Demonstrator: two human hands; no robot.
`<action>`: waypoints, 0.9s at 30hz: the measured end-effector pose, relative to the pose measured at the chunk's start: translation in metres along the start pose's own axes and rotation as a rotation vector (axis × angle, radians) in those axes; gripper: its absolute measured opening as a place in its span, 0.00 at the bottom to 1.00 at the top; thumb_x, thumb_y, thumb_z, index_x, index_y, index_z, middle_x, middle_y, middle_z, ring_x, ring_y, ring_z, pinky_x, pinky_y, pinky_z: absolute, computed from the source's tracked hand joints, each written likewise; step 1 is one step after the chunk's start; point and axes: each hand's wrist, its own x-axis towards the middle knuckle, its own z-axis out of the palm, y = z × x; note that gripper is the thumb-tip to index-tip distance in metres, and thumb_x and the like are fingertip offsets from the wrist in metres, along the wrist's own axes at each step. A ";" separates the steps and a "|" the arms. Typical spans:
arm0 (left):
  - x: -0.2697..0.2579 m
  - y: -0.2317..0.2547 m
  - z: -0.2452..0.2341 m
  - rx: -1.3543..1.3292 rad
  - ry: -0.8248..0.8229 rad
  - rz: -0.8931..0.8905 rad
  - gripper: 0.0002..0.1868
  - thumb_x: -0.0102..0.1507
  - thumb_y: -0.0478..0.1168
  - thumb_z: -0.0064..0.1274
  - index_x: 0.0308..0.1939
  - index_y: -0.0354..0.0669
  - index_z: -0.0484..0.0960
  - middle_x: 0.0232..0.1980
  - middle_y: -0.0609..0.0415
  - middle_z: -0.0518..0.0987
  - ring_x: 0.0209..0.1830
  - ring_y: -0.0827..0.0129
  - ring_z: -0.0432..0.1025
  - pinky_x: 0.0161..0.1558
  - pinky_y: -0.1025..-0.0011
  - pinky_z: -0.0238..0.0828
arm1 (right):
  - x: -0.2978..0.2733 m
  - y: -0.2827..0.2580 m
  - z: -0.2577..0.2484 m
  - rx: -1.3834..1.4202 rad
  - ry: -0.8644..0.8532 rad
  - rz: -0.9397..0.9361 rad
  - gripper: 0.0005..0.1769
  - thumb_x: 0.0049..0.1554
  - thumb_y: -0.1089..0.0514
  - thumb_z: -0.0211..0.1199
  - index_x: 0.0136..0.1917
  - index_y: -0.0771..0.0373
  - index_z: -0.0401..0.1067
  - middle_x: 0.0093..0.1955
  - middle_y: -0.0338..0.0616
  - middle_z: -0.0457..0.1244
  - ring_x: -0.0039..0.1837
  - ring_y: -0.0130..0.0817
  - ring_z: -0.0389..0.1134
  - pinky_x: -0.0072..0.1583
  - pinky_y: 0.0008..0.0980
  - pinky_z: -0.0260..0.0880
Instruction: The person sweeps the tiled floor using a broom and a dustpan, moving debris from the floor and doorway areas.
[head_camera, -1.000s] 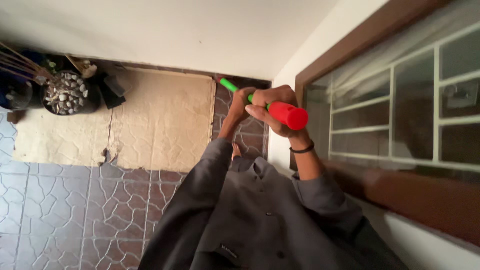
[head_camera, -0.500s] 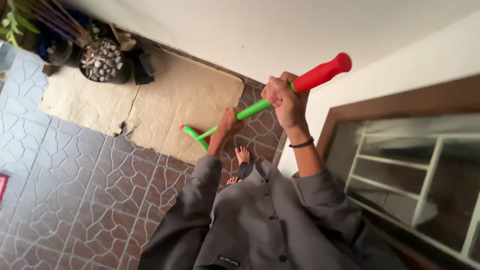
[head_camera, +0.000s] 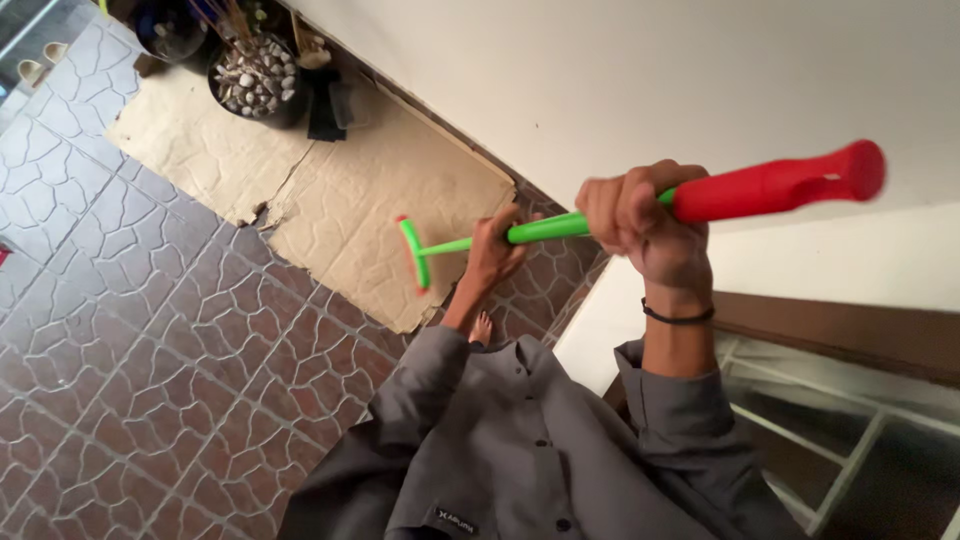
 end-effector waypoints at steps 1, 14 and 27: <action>0.008 0.009 0.005 0.109 0.012 -0.007 0.18 0.61 0.38 0.67 0.27 0.38 0.71 0.21 0.43 0.68 0.18 0.54 0.64 0.27 0.62 0.64 | 0.007 -0.005 0.005 0.000 -0.008 -0.001 0.27 0.69 0.44 0.59 0.32 0.57 0.60 0.26 0.34 0.55 0.27 0.24 0.52 0.40 0.27 0.55; 0.070 -0.036 -0.028 -0.011 -0.031 0.108 0.03 0.57 0.33 0.53 0.33 0.37 0.77 0.27 0.37 0.76 0.27 0.41 0.72 0.30 0.57 0.67 | 0.057 0.069 0.031 -0.461 0.116 0.045 0.24 0.65 0.58 0.62 0.29 0.63 0.61 0.26 0.33 0.53 0.30 0.23 0.51 0.35 0.27 0.49; 0.062 -0.116 -0.147 0.325 0.037 -0.030 0.06 0.57 0.32 0.51 0.26 0.38 0.72 0.27 0.36 0.74 0.29 0.37 0.72 0.30 0.52 0.67 | 0.120 0.180 0.058 0.098 0.252 0.166 0.24 0.67 0.64 0.55 0.32 0.57 0.50 0.26 0.33 0.47 0.31 0.24 0.45 0.40 0.30 0.51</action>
